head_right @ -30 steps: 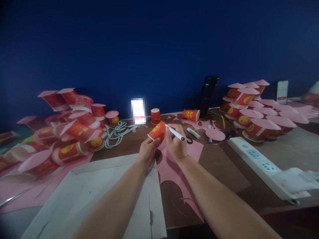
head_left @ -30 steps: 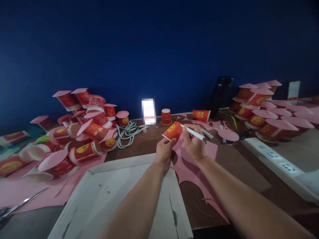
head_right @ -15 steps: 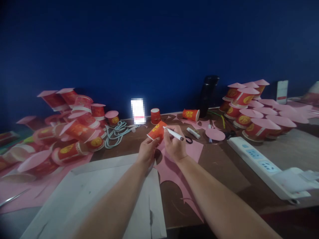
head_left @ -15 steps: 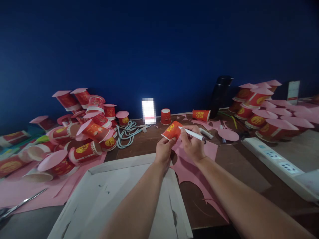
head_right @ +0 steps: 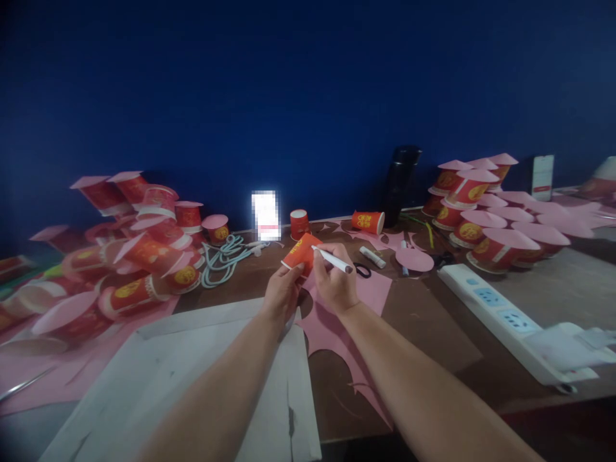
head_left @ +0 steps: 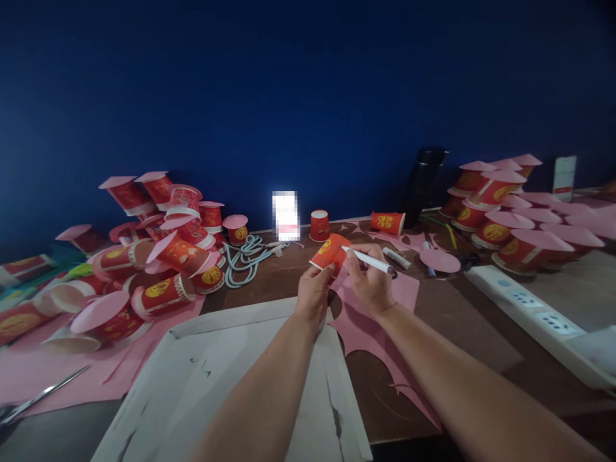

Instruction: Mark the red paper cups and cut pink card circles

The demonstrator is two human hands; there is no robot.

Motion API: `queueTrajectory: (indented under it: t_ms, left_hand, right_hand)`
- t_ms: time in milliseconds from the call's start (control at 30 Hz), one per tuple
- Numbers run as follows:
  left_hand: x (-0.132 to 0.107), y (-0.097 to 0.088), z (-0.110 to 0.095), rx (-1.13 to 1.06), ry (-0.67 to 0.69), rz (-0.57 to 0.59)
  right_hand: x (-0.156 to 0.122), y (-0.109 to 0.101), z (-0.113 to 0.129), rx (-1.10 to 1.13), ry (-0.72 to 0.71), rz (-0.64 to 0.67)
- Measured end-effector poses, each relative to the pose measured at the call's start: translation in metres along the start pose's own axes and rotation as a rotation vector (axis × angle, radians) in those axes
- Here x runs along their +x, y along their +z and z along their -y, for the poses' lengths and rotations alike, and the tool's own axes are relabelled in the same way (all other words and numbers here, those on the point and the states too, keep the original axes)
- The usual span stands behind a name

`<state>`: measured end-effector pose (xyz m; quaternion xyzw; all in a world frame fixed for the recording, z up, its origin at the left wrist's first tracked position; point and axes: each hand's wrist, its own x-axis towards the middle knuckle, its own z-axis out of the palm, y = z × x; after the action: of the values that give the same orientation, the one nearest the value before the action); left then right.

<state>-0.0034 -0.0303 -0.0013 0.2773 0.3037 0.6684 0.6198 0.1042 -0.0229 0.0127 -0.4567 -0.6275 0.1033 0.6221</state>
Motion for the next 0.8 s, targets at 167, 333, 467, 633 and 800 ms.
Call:
queueTrajectory:
  t_ms: [167, 333, 467, 633, 800]
  left_hand:
    - [-0.0017, 0.0024, -0.0033, -0.053, -0.014, 0.003]
    - [-0.0017, 0.0017, -0.0023, -0.046, -0.014, -0.004]
    - [-0.001, 0.0001, -0.001, -0.036, -0.015, 0.017]
    - [-0.0016, 0.0002, -0.0016, -0.028, -0.03, 0.021]
    - [-0.0011, 0.0003, -0.0017, -0.062, -0.025, 0.016]
  right_hand:
    - [0.0021, -0.0018, -0.0001, -0.027, -0.029, -0.022]
    - [0.0034, -0.0017, -0.0017, -0.02, -0.031, -0.036]
    - [0.0046, -0.0016, -0.0032, -0.028, -0.04, -0.054]
    - [0.0048, -0.0019, -0.0018, -0.004, -0.04, -0.061]
    - [0.0017, -0.0008, 0.0024, 0.071, -0.042, -0.056]
